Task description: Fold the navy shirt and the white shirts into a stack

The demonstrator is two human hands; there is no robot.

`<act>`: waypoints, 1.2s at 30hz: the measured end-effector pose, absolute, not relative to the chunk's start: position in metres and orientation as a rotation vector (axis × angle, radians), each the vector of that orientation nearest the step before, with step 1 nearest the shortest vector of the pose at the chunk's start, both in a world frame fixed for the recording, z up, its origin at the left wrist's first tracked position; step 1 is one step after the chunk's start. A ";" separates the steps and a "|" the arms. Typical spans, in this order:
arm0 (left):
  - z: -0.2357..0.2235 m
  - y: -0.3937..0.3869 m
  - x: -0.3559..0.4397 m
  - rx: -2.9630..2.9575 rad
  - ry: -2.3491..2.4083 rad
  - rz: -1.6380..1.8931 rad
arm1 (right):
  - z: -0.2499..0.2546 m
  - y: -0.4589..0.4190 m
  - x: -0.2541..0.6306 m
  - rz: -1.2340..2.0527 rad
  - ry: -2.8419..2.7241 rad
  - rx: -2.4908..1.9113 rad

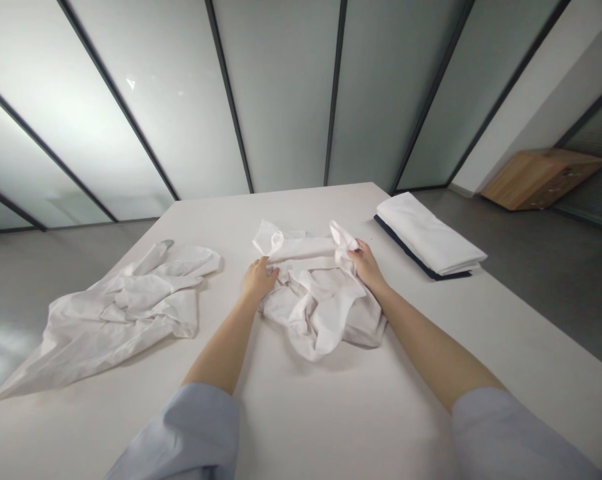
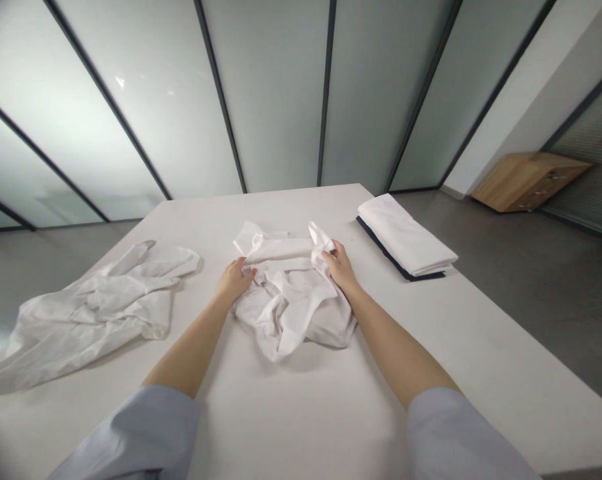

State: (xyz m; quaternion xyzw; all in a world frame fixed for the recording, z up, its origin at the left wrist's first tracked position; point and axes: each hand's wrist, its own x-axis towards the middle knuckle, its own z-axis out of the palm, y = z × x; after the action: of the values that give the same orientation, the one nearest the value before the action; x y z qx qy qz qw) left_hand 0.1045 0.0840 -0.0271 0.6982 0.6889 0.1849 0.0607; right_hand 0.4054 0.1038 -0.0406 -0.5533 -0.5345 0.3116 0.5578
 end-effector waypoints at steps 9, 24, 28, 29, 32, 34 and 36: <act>-0.024 0.079 0.108 2.329 1.982 0.917 | -0.043 0.091 0.386 0.368 -1.841 -1.474; -0.020 0.074 0.122 2.330 2.063 0.512 | -0.027 0.094 0.422 0.509 -0.990 -1.345; -0.025 0.074 0.123 2.435 1.979 0.601 | -0.025 0.094 0.417 0.528 -0.996 -1.364; -0.025 0.075 0.122 2.424 1.973 0.645 | -0.025 0.094 0.417 0.523 -0.998 -1.371; -0.026 0.082 0.115 2.206 1.976 0.878 | -0.026 0.096 0.418 0.494 -1.030 -1.400; -0.026 0.087 0.109 1.920 1.972 1.123 | -0.027 0.097 0.419 0.480 -1.057 -1.423; -0.027 0.091 0.104 1.619 1.927 1.367 | -0.029 0.097 0.418 0.467 -1.106 -1.431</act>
State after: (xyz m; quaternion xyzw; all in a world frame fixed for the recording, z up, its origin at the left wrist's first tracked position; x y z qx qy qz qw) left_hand 0.1036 0.0915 -0.0274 0.5598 0.6663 0.4728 0.1384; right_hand 0.4181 0.0973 -0.0288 -0.6160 -0.4761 0.2012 0.5945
